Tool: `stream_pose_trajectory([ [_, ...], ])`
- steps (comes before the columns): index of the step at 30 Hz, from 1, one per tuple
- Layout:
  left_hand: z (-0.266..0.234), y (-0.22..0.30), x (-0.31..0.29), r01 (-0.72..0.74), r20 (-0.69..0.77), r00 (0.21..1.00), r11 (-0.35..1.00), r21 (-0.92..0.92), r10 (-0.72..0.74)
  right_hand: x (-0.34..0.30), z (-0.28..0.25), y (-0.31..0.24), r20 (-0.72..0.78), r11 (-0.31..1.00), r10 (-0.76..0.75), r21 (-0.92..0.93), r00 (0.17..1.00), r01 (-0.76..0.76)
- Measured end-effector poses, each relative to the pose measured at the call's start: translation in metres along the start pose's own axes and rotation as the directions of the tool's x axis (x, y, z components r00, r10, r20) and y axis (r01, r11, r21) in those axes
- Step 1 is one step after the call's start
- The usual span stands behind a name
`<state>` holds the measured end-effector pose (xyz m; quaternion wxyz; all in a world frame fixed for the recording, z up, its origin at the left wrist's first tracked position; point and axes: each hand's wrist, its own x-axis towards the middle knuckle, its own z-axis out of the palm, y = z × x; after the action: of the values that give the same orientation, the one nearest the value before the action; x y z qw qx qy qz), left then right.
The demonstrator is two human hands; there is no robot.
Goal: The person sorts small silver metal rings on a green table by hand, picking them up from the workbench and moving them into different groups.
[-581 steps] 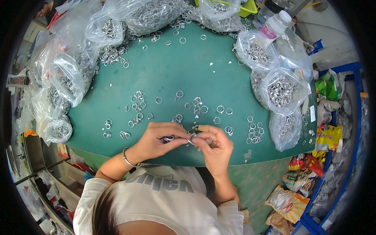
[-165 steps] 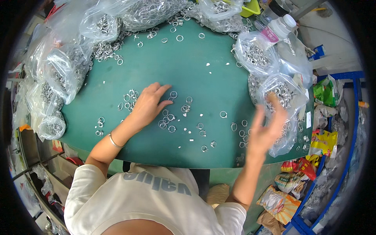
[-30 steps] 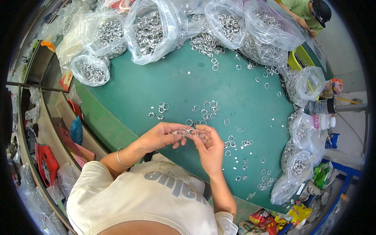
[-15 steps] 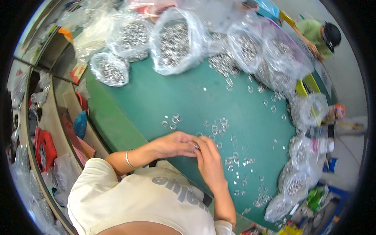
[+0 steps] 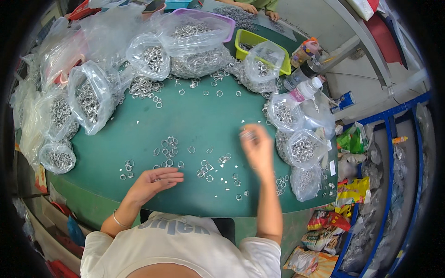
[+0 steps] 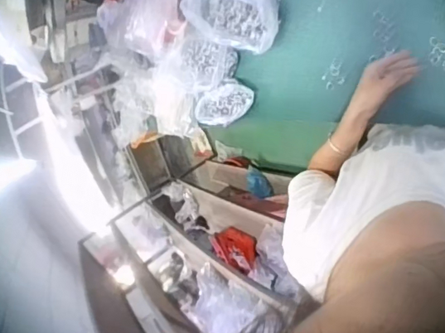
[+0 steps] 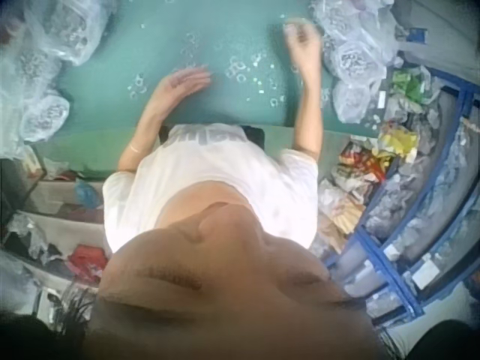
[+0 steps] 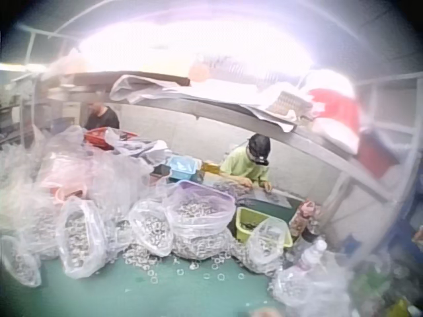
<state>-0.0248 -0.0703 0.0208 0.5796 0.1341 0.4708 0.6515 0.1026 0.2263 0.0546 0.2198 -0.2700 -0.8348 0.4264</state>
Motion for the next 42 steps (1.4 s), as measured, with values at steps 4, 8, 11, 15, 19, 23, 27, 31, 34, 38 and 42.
stream_pose_trajectory([
  [4, -0.012, -0.007, -0.013, -0.070, -0.067, 0.995, 0.997, 0.022, 0.071, 0.067, -0.099, 0.097, -0.241, 0.818, -0.237, -0.572, 0.941, 0.060],
  [8, -0.034, -0.012, -0.034, -0.069, -0.236, 0.971, 0.989, -0.129, 0.037, 0.062, -0.099, 0.113, -0.222, 0.572, -0.184, -0.817, 0.957, -0.080],
  [11, -0.055, -0.023, -0.060, -0.132, -0.253, 0.968, 0.848, -0.513, -0.002, 0.028, -0.025, 0.041, -0.138, 0.664, -0.452, -0.712, 0.881, 0.229],
  [15, -0.053, -0.015, -0.080, -0.338, -0.586, 0.810, 0.837, -0.431, 0.025, -0.034, 0.084, -0.051, 0.446, 0.938, -0.227, -0.141, 0.866, 0.318],
  [19, -0.074, -0.028, -0.092, -0.359, -0.799, 0.497, 0.918, 0.165, 0.338, -0.063, 0.181, -0.088, 0.684, 0.881, -0.417, 0.141, 0.599, 0.452],
  [23, -0.081, -0.038, -0.097, -0.277, -0.753, 0.564, 0.937, 0.214, 0.338, -0.061, 0.240, -0.104, 0.575, 0.757, -0.558, 0.055, 0.599, 0.651],
  [27, -0.082, -0.036, -0.099, -0.337, -0.769, 0.567, 0.935, 0.112, 0.296, -0.073, 0.258, -0.077, 0.558, 0.781, -0.567, 0.130, 0.605, 0.611],
  [31, -0.068, -0.027, -0.098, 0.123, -0.680, 0.515, 0.740, 0.661, 0.522, -0.081, 0.261, -0.067, 0.479, 0.776, -0.601, 0.159, 0.639, 0.611],
  [34, -0.068, -0.037, -0.086, 0.138, -0.527, 0.560, 0.555, 0.820, 0.639, -0.082, 0.258, -0.075, 0.456, 0.805, -0.571, 0.145, 0.683, 0.576],
  [38, -0.075, -0.043, -0.074, 0.099, -0.448, 0.548, 0.477, 0.873, 0.707, -0.081, 0.254, -0.071, 0.465, 0.764, -0.616, 0.153, 0.636, 0.627],
  [42, -0.070, -0.033, -0.072, -0.081, -0.449, 0.581, 0.597, 0.798, 0.679, -0.088, 0.252, -0.070, 0.483, 0.845, -0.110, 0.506, 0.869, -0.174],
])
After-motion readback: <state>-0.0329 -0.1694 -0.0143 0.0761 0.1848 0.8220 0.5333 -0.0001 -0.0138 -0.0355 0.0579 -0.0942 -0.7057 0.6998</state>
